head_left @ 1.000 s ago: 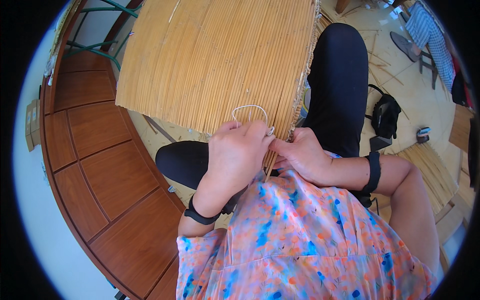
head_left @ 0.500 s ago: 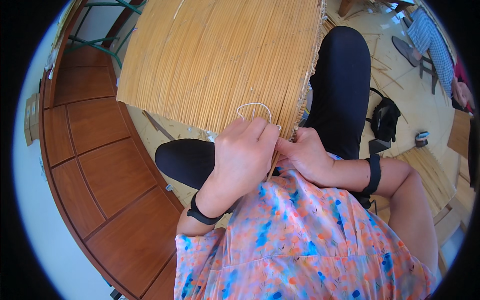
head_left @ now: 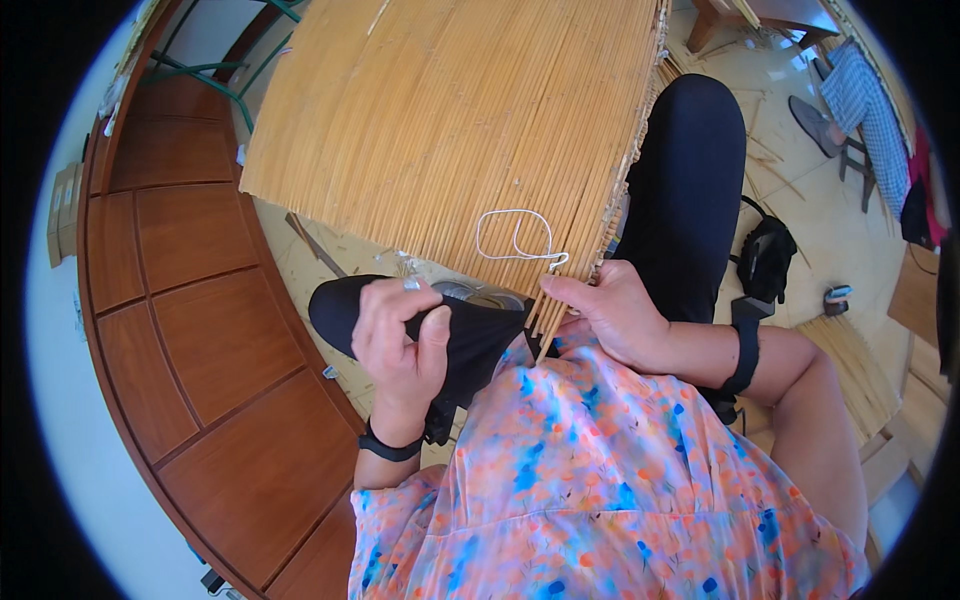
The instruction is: The person ties wooden sticks together with string to form a mat. They use a pair of snips to trim the wooden sticks and the string.
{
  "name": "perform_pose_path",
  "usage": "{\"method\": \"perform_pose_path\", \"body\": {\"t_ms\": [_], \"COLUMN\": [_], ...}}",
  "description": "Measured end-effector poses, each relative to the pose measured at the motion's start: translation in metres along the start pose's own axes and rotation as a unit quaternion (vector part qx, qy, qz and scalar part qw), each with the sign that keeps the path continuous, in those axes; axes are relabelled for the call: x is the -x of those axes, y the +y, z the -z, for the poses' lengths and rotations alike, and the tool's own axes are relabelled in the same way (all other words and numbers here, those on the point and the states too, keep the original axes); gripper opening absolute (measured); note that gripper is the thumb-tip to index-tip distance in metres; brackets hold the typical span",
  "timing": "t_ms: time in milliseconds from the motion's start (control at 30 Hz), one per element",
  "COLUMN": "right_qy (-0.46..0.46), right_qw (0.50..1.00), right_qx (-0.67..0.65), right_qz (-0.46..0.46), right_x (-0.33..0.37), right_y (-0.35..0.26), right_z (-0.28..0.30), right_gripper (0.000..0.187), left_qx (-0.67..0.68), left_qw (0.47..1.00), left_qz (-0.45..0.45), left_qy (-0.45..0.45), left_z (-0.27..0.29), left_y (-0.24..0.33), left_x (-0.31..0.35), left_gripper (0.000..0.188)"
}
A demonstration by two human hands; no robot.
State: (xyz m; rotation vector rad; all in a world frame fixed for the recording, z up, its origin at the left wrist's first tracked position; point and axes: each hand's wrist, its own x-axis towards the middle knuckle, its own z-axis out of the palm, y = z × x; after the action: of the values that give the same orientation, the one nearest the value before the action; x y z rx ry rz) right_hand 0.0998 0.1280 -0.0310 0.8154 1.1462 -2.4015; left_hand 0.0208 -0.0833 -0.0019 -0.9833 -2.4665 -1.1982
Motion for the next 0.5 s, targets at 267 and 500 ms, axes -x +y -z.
{"method": "perform_pose_path", "body": {"t_ms": [267,500], "right_qy": [0.004,-0.002], "right_qw": [0.998,0.998], "right_qx": [-0.006,0.014], "right_qz": [-0.067,-0.066], "right_x": [0.007,0.015], "right_y": [-0.014,-0.026], "right_z": [-0.007,-0.014], "right_gripper": [0.023,0.028], "left_qx": [0.271,0.597], "left_qw": [0.910,0.739], "left_qz": [0.224,0.281], "left_qy": [-0.219,-0.136], "left_z": [-0.073,-0.103], "left_y": [-0.033,-0.033], "left_x": [0.041,0.033], "left_gripper": [0.018,0.042]}}
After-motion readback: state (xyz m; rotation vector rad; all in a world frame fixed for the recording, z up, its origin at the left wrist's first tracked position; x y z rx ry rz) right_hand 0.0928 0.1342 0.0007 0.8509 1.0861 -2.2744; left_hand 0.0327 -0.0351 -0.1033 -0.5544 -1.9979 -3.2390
